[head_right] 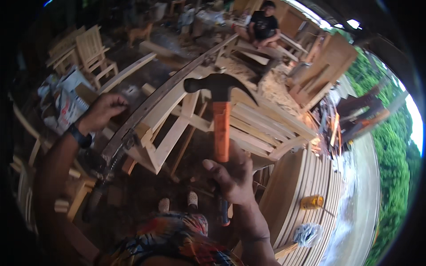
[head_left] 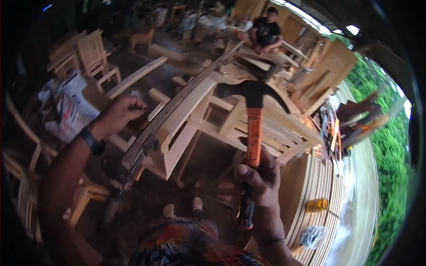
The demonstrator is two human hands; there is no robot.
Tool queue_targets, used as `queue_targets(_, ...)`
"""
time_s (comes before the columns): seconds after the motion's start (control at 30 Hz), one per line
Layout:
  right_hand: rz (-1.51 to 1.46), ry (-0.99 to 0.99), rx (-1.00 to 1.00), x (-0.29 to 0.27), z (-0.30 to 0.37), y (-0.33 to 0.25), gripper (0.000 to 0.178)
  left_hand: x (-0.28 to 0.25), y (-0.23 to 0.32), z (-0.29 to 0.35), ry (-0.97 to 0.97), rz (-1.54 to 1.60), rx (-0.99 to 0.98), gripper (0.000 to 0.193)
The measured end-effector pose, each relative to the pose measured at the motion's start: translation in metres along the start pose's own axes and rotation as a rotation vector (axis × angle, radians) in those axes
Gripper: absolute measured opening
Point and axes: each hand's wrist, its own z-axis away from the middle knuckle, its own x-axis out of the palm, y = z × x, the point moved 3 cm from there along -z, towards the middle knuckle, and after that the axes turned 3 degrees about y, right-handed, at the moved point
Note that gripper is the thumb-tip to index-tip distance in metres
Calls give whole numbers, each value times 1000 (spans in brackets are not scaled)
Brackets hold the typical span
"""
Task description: The person uses a long bar clamp to secure a wooden frame and then hammers small wooden blocks into the joints. The person retrieves nails from a plastic bag and drives them into the wood with a hammer to secure the assembly.
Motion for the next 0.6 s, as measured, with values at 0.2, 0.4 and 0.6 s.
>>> queue_targets(0.2, -110, -136, 147, -57, -42, 53, 74, 34, 121, 43, 74, -385, -131, 12)
queue_targets(0.4, -201, -361, 274, -82, -83, 92, 64, 110, 184, 88, 539, -619, -152, 10)
queue_targets(0.6, -270, -573, 322, -78, -115, 119, 60, 198, 138, 56, 818, -773, -138, 12)
